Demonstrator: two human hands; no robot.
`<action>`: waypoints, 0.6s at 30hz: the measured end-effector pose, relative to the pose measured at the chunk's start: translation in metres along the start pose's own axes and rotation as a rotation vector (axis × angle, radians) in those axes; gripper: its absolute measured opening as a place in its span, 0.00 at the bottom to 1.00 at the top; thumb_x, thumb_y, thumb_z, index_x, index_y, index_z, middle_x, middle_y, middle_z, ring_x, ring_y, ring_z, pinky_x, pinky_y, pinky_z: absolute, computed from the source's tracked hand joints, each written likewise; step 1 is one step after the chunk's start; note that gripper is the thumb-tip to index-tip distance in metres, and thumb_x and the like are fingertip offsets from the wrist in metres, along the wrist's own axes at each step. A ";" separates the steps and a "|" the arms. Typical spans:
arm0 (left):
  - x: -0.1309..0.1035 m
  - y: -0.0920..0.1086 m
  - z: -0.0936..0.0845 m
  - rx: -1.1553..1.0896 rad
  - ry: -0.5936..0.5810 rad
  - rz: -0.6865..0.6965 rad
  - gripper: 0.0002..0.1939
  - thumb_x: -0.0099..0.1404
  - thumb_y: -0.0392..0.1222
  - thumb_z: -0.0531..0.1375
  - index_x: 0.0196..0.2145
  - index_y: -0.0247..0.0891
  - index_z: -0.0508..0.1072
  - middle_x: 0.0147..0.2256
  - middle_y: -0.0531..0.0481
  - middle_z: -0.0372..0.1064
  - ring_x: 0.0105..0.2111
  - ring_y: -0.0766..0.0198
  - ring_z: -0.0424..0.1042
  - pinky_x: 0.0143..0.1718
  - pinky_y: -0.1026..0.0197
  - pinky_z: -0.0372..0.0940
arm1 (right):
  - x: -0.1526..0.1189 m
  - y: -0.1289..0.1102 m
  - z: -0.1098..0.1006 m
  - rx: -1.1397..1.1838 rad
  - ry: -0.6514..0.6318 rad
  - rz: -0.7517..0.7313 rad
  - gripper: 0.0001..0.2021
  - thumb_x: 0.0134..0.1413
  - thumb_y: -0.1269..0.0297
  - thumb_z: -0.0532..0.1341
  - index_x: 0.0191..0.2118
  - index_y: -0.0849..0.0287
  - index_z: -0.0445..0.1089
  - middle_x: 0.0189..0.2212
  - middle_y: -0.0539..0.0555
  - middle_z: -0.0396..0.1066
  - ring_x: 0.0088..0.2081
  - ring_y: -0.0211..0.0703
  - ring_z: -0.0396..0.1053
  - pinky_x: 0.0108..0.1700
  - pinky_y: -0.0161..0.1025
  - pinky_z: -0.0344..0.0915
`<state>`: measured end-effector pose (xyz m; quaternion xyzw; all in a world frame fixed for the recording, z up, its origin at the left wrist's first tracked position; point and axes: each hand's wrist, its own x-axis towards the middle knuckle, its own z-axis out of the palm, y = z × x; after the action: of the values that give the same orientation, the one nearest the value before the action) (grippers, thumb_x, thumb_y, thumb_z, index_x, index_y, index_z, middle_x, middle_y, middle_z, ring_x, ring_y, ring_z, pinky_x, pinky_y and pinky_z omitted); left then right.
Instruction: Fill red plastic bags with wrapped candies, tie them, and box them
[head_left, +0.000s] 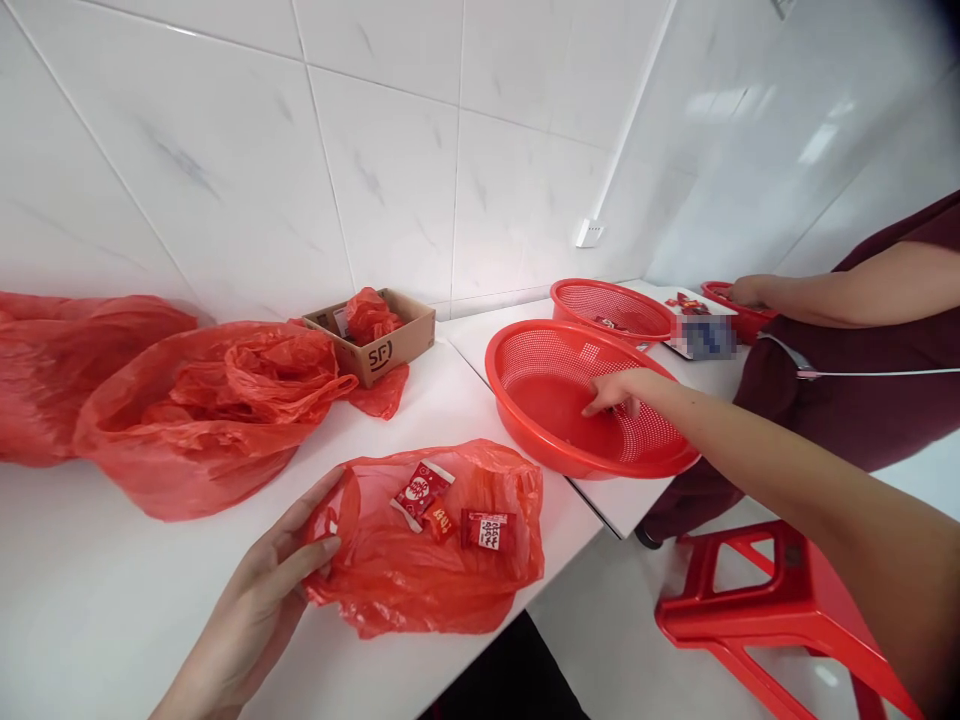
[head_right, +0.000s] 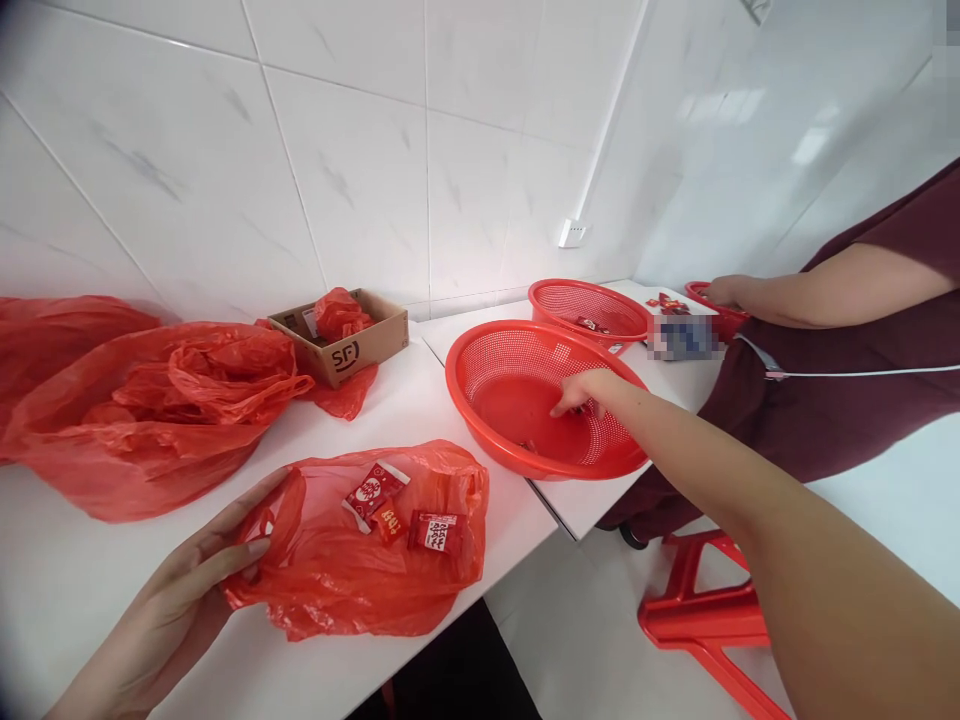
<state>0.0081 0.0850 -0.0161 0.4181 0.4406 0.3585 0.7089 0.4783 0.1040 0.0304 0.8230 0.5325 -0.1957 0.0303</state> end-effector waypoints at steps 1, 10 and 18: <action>0.000 0.000 0.001 -0.003 -0.002 0.000 0.40 0.54 0.46 0.67 0.63 0.50 0.59 0.53 0.46 0.72 0.45 0.50 0.74 0.40 0.59 0.71 | 0.004 -0.001 0.001 0.031 -0.061 0.012 0.20 0.37 0.55 0.71 0.35 0.64 0.70 0.23 0.54 0.71 0.25 0.47 0.73 0.31 0.43 0.70; -0.001 -0.001 0.008 0.006 0.035 0.035 0.37 0.56 0.45 0.66 0.62 0.48 0.61 0.53 0.46 0.72 0.43 0.55 0.75 0.39 0.64 0.70 | -0.025 -0.045 -0.013 0.507 -0.152 -0.264 0.14 0.49 0.67 0.63 0.41 0.55 0.62 0.29 0.48 0.69 0.26 0.33 0.68 0.29 0.32 0.68; -0.003 -0.001 0.011 0.003 0.015 0.076 0.38 0.55 0.42 0.66 0.63 0.46 0.61 0.52 0.45 0.72 0.37 0.59 0.75 0.35 0.65 0.69 | -0.100 -0.170 0.026 0.713 -0.430 -0.617 0.20 0.47 0.53 0.68 0.43 0.52 0.65 0.37 0.52 0.72 0.31 0.40 0.71 0.25 0.32 0.65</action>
<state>0.0169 0.0786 -0.0133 0.4330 0.4303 0.3873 0.6909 0.2842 0.0844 0.0687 0.5281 0.6323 -0.5295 -0.2023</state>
